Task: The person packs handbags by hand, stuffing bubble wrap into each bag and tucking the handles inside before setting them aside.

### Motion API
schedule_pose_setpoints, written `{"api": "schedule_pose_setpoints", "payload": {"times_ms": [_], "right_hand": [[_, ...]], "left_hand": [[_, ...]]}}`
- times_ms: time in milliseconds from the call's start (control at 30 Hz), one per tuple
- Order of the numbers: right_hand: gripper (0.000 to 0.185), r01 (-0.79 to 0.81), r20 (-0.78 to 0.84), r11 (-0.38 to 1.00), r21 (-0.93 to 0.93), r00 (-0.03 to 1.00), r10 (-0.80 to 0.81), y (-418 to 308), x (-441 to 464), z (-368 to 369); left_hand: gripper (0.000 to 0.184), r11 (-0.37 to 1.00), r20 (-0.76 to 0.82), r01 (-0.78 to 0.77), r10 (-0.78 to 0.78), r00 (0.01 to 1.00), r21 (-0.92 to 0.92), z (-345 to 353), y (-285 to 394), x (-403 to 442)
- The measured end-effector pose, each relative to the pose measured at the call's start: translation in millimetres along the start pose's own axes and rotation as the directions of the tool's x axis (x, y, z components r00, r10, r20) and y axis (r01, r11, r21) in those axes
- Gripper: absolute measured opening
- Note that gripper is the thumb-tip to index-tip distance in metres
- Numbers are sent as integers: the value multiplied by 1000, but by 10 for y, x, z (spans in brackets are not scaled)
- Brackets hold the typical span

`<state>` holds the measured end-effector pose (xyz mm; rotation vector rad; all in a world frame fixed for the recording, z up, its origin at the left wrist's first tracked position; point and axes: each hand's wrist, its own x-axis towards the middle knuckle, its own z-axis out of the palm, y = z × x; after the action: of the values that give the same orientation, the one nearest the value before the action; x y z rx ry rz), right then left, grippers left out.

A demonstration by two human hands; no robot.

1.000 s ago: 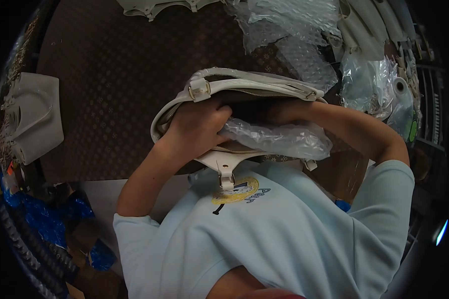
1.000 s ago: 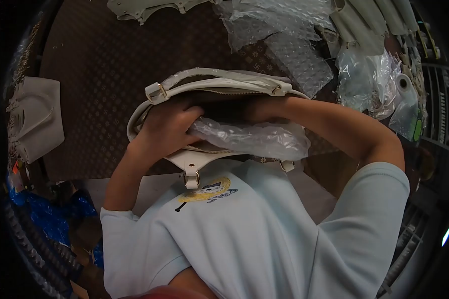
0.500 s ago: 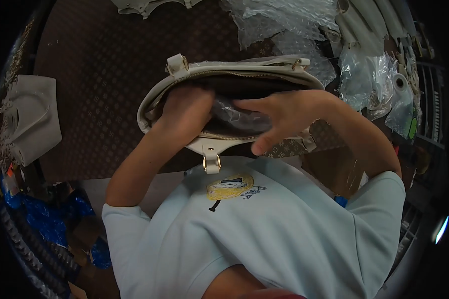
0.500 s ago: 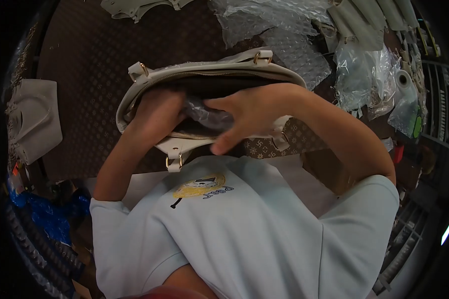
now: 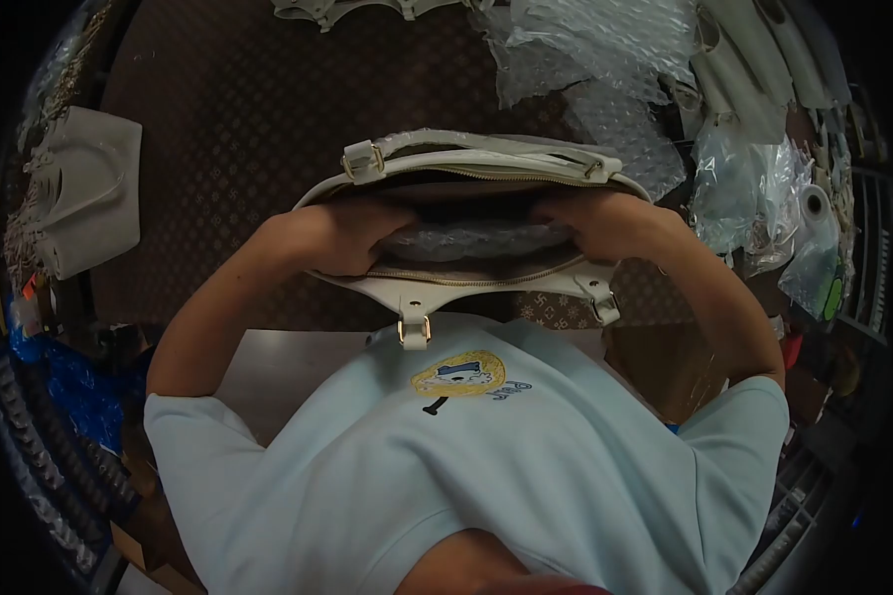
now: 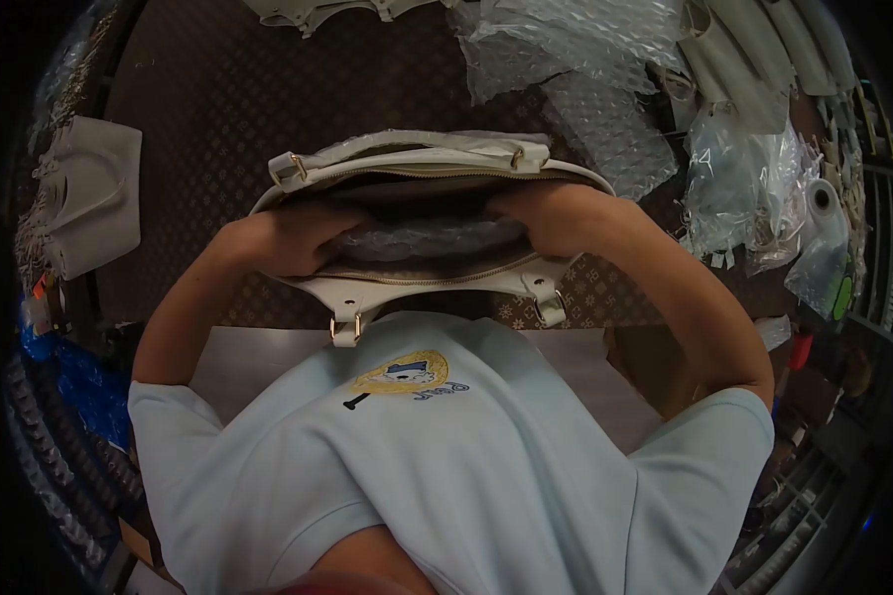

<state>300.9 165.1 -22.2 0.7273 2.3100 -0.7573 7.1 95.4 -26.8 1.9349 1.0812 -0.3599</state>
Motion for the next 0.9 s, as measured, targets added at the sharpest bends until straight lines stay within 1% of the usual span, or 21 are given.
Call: {"api": "schedule_pose_setpoints", "payload": {"times_ms": [33, 67, 133, 233, 267, 333, 367, 400, 433, 467, 500, 533, 600, 633, 667, 700, 733, 767, 800, 833, 900], "right_hand": [[59, -27, -17, 995, 95, 999, 29, -38, -14, -95], [58, -53, -33, 982, 183, 998, 60, -59, -26, -168], [56, -16, -78, 991, 136, 997, 27, 40, 34, 18], [52, 12, -126, 993, 120, 992, 3, 138, -5, -133], [51, 61, -146, 978, 201, 989, -31, 144, -63, -198], [50, 219, -243, 934, 283, 958, -151, 166, -114, -225], [51, 305, -317, 909, 284, 925, -211, 182, -159, -202], [46, 190, -248, 887, 421, 965, -89, 87, -238, -275], [46, 163, -260, 892, 422, 964, -53, -9, -358, -390], [41, 228, -234, 858, 460, 963, -130, -90, -484, -543], [37, 287, -212, 819, 496, 955, -207, -101, -595, -650], [29, 435, -374, 638, 636, 896, -239, -48, -670, -694], [26, 479, -504, 432, 764, 861, -64, 312, -680, -870], [27, 438, -622, 594, 675, 771, 139, 482, -540, -972], [28, 346, -729, 727, 593, 614, 302, 674, -355, -1050], [32, 120, -783, 888, 444, 534, 320, 898, -170, -1102], [38, -136, -835, 951, 279, 454, 310, 1117, 18, -1143], [45, -214, -826, 946, 242, 466, 317, 1287, 195, -1198], [52, -288, -816, 936, 204, 478, 325, 1446, 371, -1242], [52, -282, -825, 938, 204, 466, 319, 1637, 562, -1270], [61, -517, -842, 856, -27, 473, 259, 1945, 962, -1305]], "left_hand": [[42, 997, -124, -9, -1, 992, -82, 42, -28, -5], [42, 997, -136, -1, -10, 991, -83, 59, -34, 33], [44, 999, 81, -23, 20, 997, 42, 20, -32, 129], [44, 998, 2, -52, 52, 999, 40, -52, -144, 131], [44, 998, -32, -18, 20, 999, 55, -101, -137, 13], [60, 924, -338, -236, 129, 932, -300, -88, -14, -271], [70, 937, -344, -210, 106, 933, -280, -78, 65, -387], [80, 946, -342, -198, 102, 934, -257, -62, 127, -475], [84, 948, -299, -170, 86, 950, -268, -34, 158, -489], [88, 949, -266, -147, 71, 961, -278, -7, 178, -484], [90, 955, -315, -168, 86, 945, -245, 22, 189, -484], [90, 954, -325, -202, 122, 938, -223, 21, 181, -489], [87, 961, -435, -255, 186, 881, -106, -7, 193, -518], [68, 909, -489, -378, 253, 835, -175, -102, 306, -610], [68, 908, -494, -390, 272, 826, -152, -139, 314, -627], [58, 820, -632, -550, 343, 695, -159, -169, 279, -664], [48, 708, -752, -692, 379, 539, -139, -212, 236, -683], [38, 700, -862, -712, 325, 389, -57, -276, 180, -648], [39, 741, -924, -666, 191, 332, -86, -349, 92, -611], [41, 775, -964, -620, 55, 259, -122, -426, 2, -552], [44, 841, -975, -534, 36, 219, -89, -445, -158, -363]]}}
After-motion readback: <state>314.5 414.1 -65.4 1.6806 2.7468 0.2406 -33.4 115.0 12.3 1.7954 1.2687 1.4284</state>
